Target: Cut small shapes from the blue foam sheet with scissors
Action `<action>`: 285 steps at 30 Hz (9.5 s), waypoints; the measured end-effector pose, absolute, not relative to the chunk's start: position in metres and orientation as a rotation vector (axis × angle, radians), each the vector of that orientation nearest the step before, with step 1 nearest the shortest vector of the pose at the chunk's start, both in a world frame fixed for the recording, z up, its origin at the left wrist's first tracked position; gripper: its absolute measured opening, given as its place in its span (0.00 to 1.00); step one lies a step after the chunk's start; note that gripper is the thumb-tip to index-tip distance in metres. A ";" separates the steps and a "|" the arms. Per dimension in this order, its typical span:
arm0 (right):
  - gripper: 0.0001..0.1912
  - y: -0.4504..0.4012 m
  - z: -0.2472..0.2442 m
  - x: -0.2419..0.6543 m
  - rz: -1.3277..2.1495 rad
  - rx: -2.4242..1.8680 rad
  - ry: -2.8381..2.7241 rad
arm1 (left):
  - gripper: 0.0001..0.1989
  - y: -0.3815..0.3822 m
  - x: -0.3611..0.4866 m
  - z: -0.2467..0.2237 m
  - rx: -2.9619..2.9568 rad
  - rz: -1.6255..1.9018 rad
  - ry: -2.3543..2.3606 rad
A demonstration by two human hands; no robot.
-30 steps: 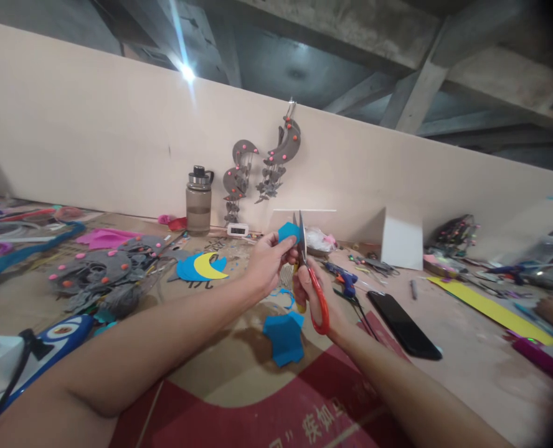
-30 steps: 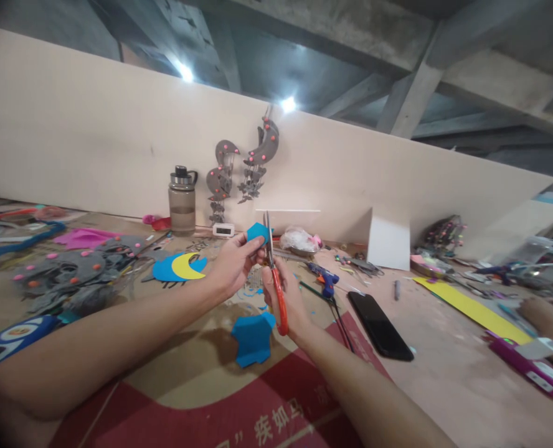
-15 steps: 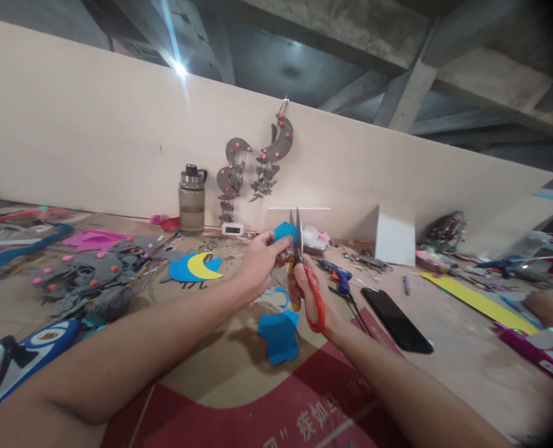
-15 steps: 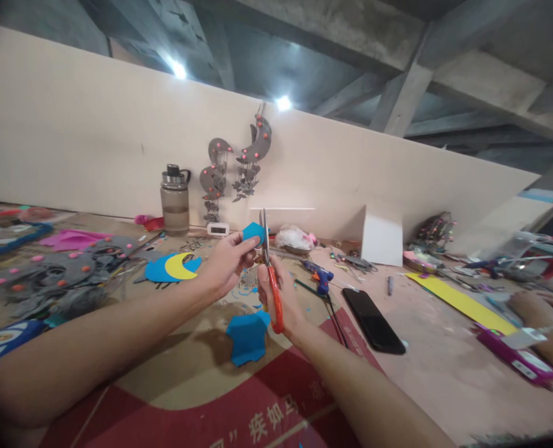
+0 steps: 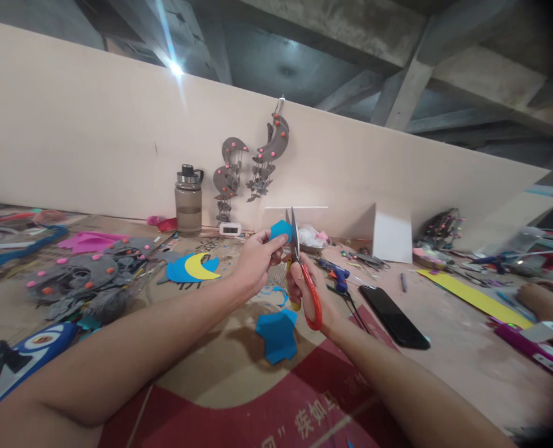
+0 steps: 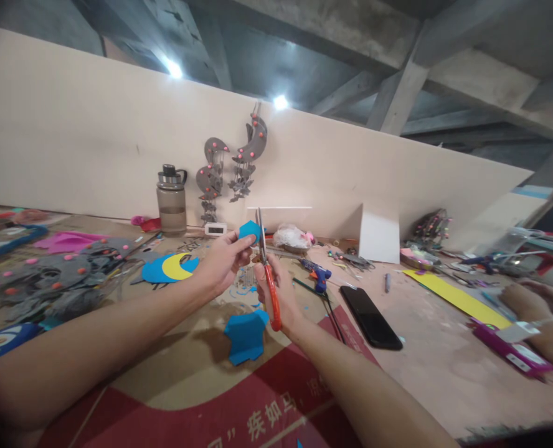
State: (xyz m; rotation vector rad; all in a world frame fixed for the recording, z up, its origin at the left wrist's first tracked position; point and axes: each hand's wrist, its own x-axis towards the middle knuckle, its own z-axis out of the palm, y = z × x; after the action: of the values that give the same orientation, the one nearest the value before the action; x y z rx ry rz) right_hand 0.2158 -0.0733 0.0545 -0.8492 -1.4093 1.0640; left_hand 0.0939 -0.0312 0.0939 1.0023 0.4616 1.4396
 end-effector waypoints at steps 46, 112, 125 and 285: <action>0.23 -0.073 0.053 0.212 0.993 -0.901 -1.409 | 0.10 -0.033 0.097 0.094 0.919 1.469 0.419; 0.24 -0.071 0.052 0.214 1.071 -0.860 -1.378 | 0.10 -0.023 0.094 0.093 0.957 1.489 0.412; 0.23 -0.077 0.055 0.211 1.110 -0.879 -1.384 | 0.13 -0.021 0.091 0.093 0.937 1.495 0.381; 0.25 -0.070 0.048 0.212 1.102 -0.880 -1.409 | 0.08 -0.018 0.090 0.091 1.045 1.416 0.489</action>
State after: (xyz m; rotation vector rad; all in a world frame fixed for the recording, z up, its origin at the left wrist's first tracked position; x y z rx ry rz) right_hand 0.2117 -0.0702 0.0475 -0.8796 -1.4089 1.1016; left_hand 0.0900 -0.0180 0.0906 1.0446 0.4893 1.4162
